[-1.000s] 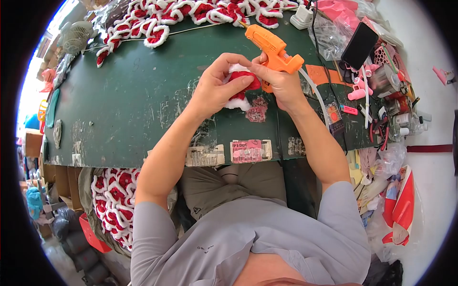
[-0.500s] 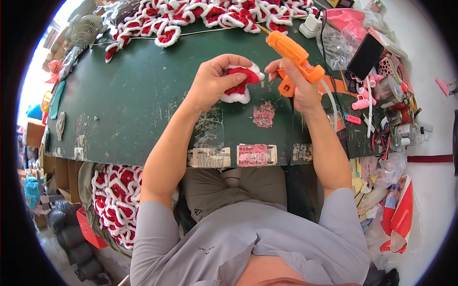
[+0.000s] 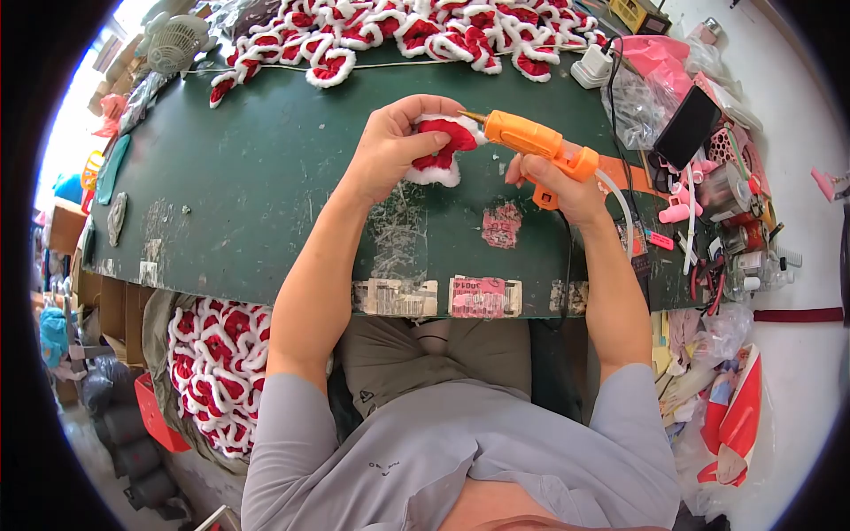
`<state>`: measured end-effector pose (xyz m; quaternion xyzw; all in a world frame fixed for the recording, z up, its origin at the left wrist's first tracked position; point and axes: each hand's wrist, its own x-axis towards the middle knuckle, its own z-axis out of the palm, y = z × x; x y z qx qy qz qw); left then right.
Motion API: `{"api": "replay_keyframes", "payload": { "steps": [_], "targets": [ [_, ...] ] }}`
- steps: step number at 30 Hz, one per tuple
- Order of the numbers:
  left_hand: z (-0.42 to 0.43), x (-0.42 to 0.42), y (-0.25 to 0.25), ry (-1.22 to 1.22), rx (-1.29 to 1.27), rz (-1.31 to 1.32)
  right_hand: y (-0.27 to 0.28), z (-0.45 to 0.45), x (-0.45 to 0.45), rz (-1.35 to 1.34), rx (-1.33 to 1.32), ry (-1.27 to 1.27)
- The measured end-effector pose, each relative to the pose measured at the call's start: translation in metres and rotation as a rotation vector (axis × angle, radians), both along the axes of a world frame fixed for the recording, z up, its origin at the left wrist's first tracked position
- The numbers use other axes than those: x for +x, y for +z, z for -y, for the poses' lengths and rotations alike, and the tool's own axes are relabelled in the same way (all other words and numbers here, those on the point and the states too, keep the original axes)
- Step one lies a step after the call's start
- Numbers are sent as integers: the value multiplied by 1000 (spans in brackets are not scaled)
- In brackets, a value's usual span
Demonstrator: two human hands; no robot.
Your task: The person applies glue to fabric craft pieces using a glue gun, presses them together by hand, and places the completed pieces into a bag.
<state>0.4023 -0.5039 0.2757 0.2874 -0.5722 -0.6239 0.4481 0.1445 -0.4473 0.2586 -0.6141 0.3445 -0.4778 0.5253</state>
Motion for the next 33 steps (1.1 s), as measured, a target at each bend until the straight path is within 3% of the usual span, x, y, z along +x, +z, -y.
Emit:
{"api": "replay_keyframes", "payload": {
  "steps": [33],
  "targets": [
    [1,6,-1,-29,38,-2,9,-7,6,-120,120,-99]
  ]
}}
